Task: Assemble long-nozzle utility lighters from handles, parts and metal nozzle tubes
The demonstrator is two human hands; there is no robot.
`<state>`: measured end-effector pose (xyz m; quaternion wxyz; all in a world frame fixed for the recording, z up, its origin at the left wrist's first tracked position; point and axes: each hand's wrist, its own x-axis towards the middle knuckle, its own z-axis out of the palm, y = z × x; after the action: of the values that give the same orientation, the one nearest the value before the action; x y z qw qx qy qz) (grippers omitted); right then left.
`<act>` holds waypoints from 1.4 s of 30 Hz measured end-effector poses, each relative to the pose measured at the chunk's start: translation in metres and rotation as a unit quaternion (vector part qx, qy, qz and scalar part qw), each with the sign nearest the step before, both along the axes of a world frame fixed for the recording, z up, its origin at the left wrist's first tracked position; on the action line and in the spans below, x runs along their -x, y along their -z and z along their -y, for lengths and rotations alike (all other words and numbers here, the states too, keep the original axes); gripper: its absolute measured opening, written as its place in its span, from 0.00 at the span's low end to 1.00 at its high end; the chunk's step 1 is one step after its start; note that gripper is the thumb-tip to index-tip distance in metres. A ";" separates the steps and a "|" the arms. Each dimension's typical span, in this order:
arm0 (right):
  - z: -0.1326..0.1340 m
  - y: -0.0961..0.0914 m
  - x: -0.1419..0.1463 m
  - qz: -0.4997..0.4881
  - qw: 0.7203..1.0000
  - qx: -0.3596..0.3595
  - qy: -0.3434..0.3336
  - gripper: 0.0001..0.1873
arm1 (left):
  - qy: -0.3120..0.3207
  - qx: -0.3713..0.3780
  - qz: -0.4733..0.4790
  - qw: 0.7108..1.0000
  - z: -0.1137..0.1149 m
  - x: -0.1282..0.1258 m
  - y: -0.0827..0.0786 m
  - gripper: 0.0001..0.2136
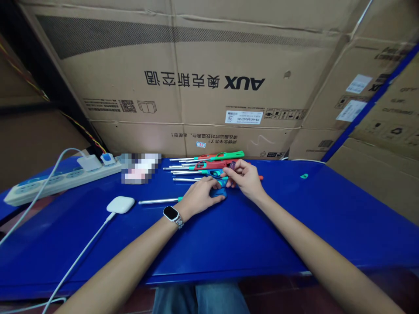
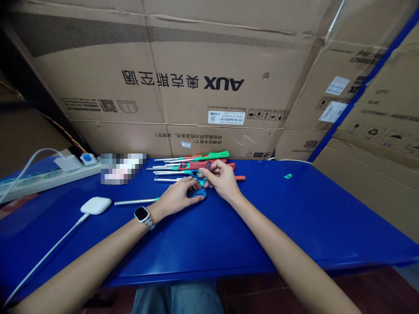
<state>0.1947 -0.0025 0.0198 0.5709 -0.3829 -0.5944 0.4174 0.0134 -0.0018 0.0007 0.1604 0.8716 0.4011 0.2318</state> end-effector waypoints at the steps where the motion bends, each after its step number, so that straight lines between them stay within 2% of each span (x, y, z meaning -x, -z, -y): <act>1: 0.000 -0.001 -0.003 0.012 1.000 -0.001 -0.016 0.25 | 0.000 0.000 0.000 1.000 0.000 0.000 0.000 0.13; 4: 0.001 -0.007 -0.011 0.058 0.996 -0.012 -0.061 0.21 | -0.001 -0.004 -0.001 1.000 0.000 0.000 -0.001 0.13; 7: 0.003 -0.010 -0.014 0.072 0.994 -0.019 -0.081 0.21 | -0.001 -0.008 -0.004 1.000 0.000 0.000 -0.002 0.13; 17: 0.001 0.002 0.002 0.007 1.000 -0.008 -0.014 0.26 | 0.012 -0.013 0.007 1.000 0.000 -0.001 0.001 0.14; 23: 0.004 0.003 -0.005 0.028 0.999 0.001 -0.031 0.25 | 0.016 -0.017 0.016 1.000 -0.002 0.001 0.001 0.15; 29: 0.007 0.005 -0.010 0.069 0.995 -0.035 -0.064 0.19 | 0.009 -0.012 0.014 1.000 -0.004 0.003 -0.001 0.16; 33: 0.008 0.004 -0.011 0.058 0.994 -0.023 -0.086 0.21 | 0.011 -0.016 0.015 1.000 -0.004 0.003 -0.002 0.15; 38: 0.008 0.000 -0.013 0.085 0.992 -0.017 -0.092 0.18 | 0.032 -0.003 0.097 0.995 -0.006 0.004 -0.013 0.09; 42: 0.007 -0.003 -0.013 0.101 0.990 -0.010 -0.100 0.14 | 0.094 0.046 0.240 0.965 -0.009 0.000 -0.037 0.12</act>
<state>0.2081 -0.0099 0.0227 0.4677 -0.3558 -0.6882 0.4254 0.0131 0.0072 0.0381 0.3127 0.8159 0.2778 0.3991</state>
